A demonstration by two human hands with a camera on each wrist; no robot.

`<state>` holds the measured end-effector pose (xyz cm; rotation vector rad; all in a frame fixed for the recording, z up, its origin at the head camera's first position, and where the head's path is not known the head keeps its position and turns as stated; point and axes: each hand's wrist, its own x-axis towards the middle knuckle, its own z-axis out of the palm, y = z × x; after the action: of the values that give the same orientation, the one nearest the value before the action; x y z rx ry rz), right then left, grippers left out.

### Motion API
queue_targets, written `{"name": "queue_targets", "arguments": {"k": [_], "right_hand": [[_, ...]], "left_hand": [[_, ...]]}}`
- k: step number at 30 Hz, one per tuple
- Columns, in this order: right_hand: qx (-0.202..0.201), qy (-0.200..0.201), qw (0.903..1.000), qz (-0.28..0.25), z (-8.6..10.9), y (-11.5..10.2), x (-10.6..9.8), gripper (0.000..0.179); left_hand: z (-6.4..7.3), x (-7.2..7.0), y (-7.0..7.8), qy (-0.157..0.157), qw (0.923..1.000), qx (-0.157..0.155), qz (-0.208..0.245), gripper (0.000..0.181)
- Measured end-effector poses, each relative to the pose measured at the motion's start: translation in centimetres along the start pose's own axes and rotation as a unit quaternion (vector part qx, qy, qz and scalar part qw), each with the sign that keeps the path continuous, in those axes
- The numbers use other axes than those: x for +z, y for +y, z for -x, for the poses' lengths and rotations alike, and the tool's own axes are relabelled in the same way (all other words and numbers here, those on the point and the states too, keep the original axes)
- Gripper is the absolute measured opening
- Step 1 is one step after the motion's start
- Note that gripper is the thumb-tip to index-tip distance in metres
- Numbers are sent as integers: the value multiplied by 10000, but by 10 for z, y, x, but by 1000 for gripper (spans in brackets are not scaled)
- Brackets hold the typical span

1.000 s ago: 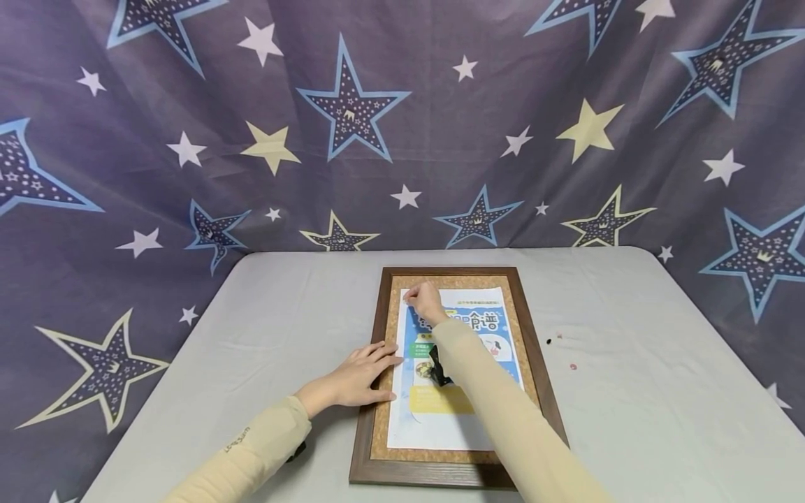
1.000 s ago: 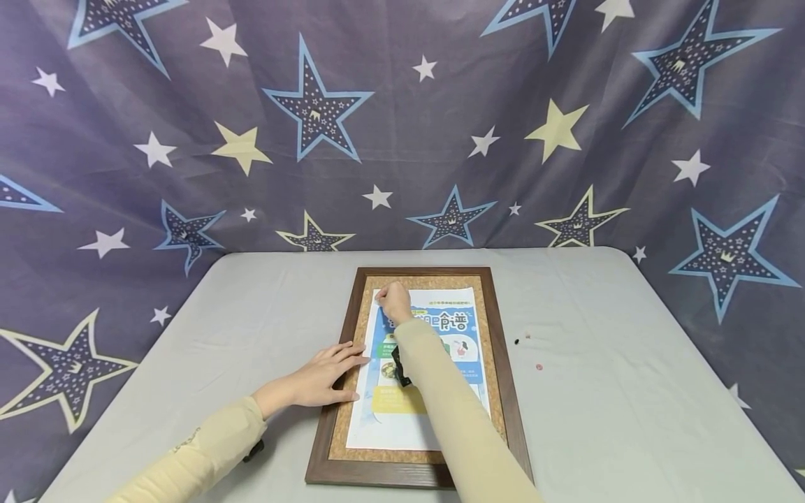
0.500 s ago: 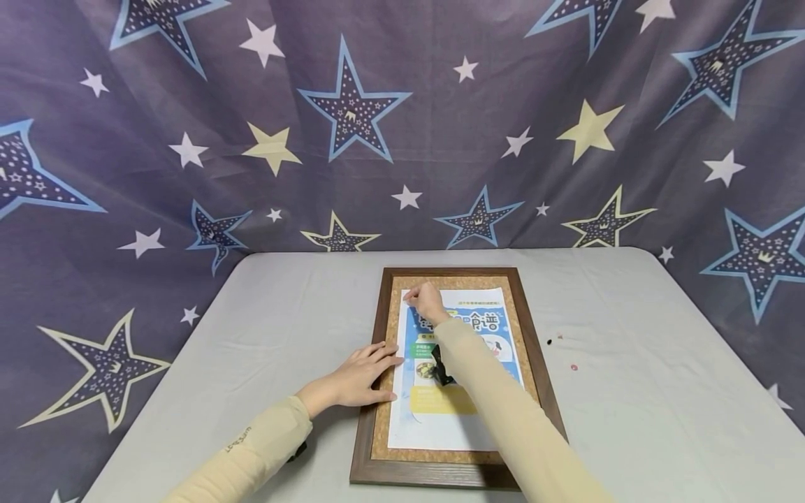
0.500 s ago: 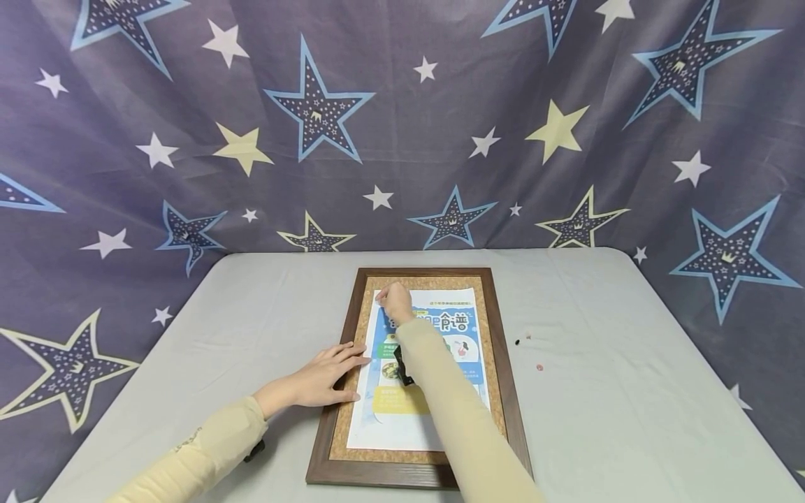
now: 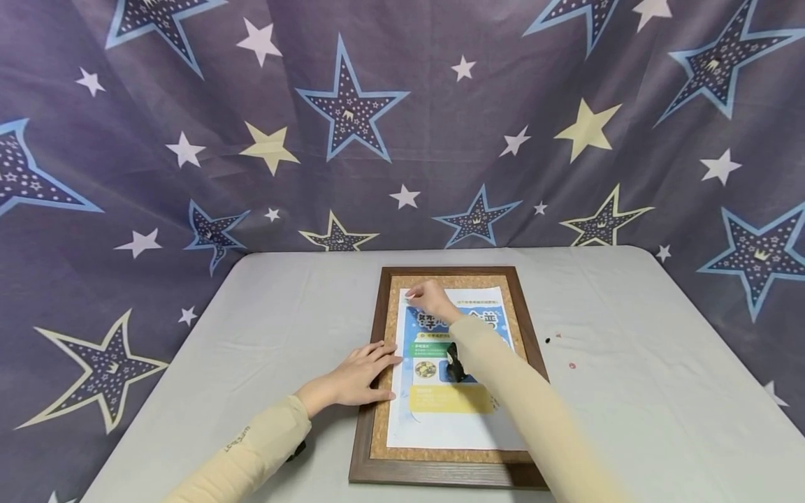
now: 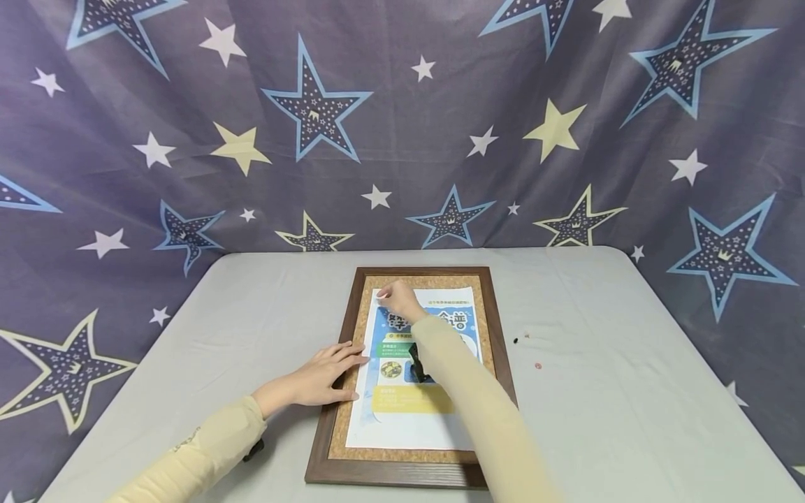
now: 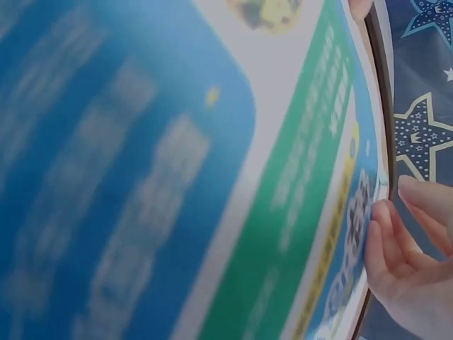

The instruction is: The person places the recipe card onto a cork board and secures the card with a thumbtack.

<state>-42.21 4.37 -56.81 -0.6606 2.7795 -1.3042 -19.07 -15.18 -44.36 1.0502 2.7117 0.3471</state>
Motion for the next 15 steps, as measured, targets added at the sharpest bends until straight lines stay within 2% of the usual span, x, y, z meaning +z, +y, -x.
{"name": "queue_targets", "arguments": {"k": [3,9,10,13,14,15], "right_hand": [[48,-344,9994,-39,8,-8,-13,21],[-440,-337,9985,-23,21,-13,-34,20],[-509,-333,9981,-38,26,-20,-40,17],[-29,-638,9979,-72,50,-66,-66,17],[-224,-616,9977,-155,55,-72,-72,17],[-136,-694,9974,-149,64,-87,-80,17]], "left_hand": [[0,0,0,-17,10000,14,6,61],[0,0,-1,-10,10000,16,8,61],[0,0,0,-12,10000,12,11,61],[0,-1,0,-23,10000,-7,5,61],[0,-1,1,-33,10000,-21,-1,62],[0,-1,1,-40,10000,-30,3,62]]}}
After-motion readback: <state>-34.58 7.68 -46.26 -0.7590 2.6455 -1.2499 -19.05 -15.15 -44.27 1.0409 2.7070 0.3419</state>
